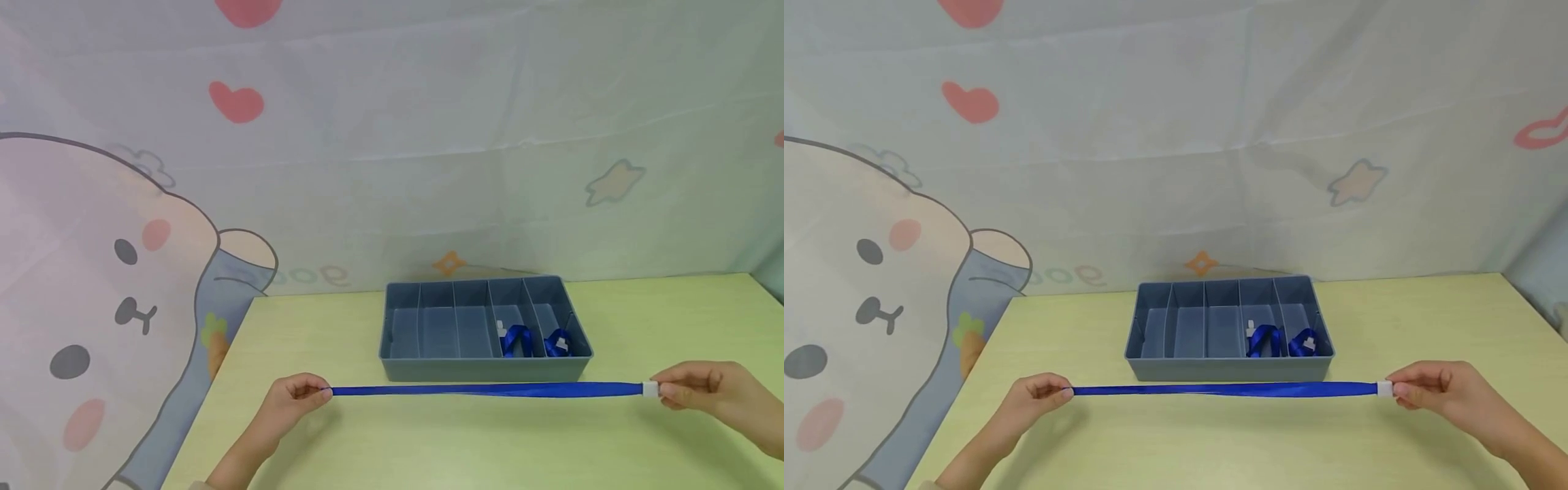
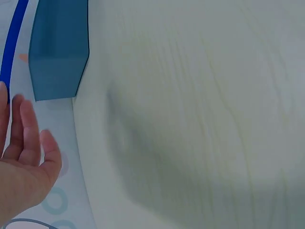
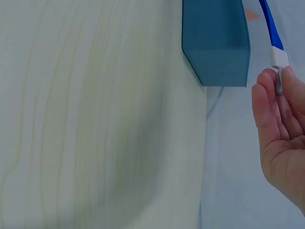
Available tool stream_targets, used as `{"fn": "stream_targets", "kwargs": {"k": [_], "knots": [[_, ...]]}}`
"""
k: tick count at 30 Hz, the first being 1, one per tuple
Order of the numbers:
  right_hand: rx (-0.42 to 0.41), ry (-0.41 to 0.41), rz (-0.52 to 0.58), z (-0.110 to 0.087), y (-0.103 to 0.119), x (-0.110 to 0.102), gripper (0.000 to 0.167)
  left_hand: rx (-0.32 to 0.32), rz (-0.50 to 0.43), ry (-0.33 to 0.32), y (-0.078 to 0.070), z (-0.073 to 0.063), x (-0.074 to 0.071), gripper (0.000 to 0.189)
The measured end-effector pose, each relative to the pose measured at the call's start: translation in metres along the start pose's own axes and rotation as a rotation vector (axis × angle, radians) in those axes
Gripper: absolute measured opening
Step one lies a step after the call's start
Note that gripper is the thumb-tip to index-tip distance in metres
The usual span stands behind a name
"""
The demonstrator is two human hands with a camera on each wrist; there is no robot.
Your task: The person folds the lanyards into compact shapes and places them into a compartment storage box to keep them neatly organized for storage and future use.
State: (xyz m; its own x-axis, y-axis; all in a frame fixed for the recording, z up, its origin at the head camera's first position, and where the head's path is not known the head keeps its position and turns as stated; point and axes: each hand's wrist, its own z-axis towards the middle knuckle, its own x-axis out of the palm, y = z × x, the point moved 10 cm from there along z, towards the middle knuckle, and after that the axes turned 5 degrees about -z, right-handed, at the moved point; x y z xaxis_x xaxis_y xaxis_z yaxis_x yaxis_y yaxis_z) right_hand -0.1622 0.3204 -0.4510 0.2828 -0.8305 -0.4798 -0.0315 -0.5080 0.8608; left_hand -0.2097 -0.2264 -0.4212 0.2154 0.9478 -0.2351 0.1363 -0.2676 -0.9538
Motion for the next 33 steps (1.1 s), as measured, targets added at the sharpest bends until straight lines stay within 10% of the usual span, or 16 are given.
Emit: {"fn": "stream_targets", "kwargs": {"k": [6,33], "knots": [[-0.009,-0.065,0.028,0.001,0.001,-0.008,0.016,-0.006,-0.068,-0.079,-0.005,0.001,-0.004,0.022],[0.055,-0.085,0.162,0.008,0.004,-0.019,0.019,-0.110,-0.110,0.002,-0.017,0.003,0.002,0.008]]}}
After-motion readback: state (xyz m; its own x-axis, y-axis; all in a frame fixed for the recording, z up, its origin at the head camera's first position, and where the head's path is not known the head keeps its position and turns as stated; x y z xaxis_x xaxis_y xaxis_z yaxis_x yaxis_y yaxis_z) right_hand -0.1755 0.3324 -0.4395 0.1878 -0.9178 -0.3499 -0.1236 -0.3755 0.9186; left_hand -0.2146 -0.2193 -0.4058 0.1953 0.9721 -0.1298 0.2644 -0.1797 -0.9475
